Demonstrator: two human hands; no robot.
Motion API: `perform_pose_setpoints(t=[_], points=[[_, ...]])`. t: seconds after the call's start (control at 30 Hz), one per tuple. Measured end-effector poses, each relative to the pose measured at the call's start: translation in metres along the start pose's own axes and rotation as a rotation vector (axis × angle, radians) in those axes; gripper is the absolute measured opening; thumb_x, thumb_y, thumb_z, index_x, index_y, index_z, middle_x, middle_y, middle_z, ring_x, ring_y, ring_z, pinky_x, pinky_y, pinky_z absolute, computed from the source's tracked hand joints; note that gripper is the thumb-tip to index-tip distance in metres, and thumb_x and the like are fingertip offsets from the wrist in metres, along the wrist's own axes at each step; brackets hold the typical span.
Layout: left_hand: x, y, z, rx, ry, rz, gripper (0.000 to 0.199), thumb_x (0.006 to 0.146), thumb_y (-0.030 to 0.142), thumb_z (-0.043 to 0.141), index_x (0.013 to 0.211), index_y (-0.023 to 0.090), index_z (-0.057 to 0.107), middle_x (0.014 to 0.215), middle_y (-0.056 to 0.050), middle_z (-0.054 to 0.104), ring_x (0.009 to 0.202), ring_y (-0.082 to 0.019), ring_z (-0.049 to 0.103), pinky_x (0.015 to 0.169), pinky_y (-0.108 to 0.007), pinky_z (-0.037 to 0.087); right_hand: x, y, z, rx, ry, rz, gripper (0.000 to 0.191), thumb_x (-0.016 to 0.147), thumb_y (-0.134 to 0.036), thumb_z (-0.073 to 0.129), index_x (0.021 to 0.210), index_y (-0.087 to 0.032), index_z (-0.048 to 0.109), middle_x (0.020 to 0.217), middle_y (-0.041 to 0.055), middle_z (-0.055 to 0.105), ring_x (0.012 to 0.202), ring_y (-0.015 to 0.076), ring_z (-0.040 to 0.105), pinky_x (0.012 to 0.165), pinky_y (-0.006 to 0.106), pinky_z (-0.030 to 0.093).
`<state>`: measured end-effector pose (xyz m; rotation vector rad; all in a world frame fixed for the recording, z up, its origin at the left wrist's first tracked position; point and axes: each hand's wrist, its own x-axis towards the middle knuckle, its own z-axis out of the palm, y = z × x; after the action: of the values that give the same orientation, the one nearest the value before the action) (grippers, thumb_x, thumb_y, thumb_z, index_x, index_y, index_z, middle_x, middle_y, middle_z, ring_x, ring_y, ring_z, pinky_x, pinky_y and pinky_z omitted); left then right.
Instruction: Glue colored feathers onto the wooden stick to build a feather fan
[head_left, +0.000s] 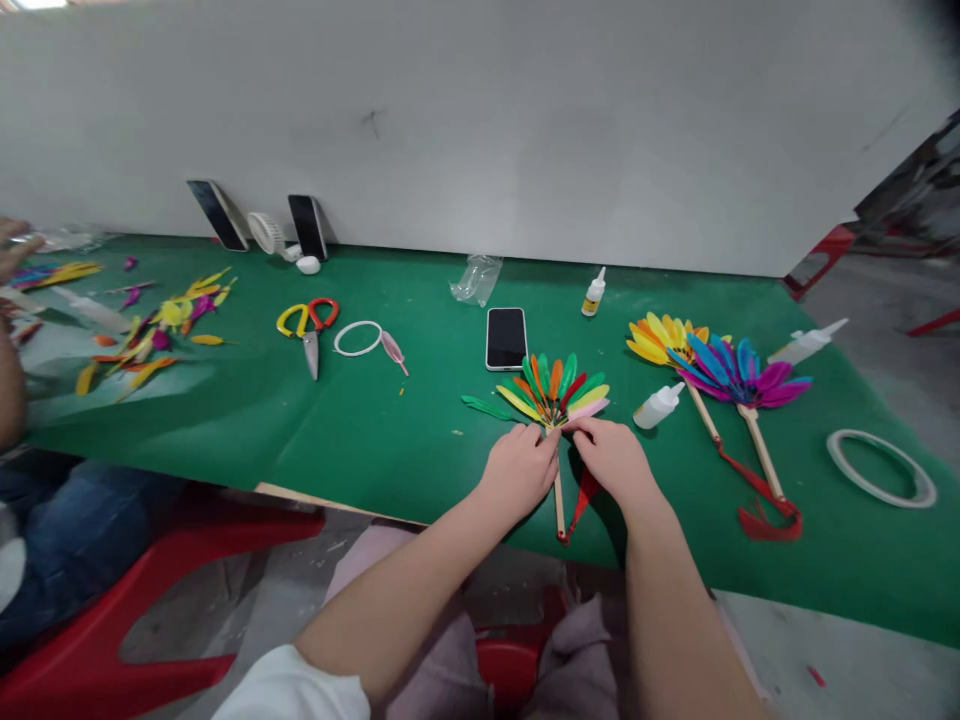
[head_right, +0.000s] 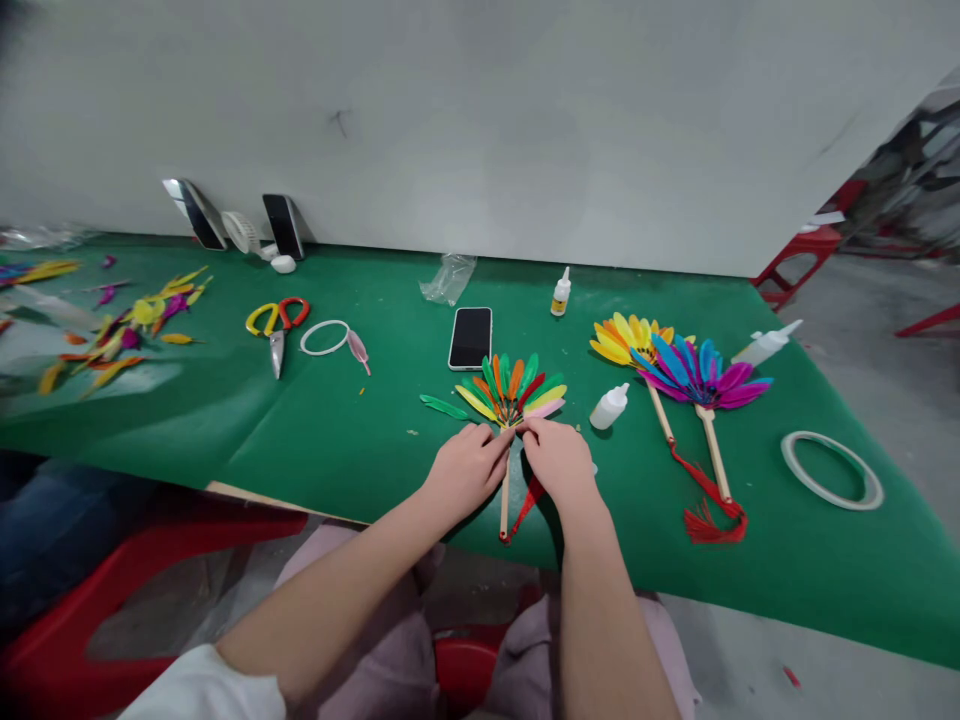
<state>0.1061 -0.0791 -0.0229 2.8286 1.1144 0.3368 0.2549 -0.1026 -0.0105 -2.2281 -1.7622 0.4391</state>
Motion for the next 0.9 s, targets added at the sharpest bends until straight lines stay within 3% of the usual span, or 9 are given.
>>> perform_pose_setpoints(t=[0.7,0.9], points=[[0.002,0.0038,0.002,0.051,0.008,0.0,0.035,0.084,0.027,0.034,0.116,0.017,0.044,0.084,-0.007,0.051,0.078,-0.02,0.048,0.064,-0.031,0.041,-0.0015,-0.0015,-0.0001,0.017,-0.002,-0.031,0.029,0.078,-0.02,0.038,0.089,-0.027,0.064,0.09,0.0,0.067,0.081,0.0155,0.059,0.071,0.025,0.038],[0.0014,0.0049,0.0029,0.054,0.004,-0.012,0.035,0.085,0.028,0.033,0.116,0.018,0.044,0.085,-0.007,0.05,0.078,-0.02,0.048,0.063,-0.031,0.041,-0.0035,-0.0014,-0.0002,0.03,0.048,-0.002,0.029,0.078,-0.022,0.038,0.09,-0.027,0.064,0.087,0.0005,0.067,0.078,0.016,0.06,0.07,0.025,0.039]])
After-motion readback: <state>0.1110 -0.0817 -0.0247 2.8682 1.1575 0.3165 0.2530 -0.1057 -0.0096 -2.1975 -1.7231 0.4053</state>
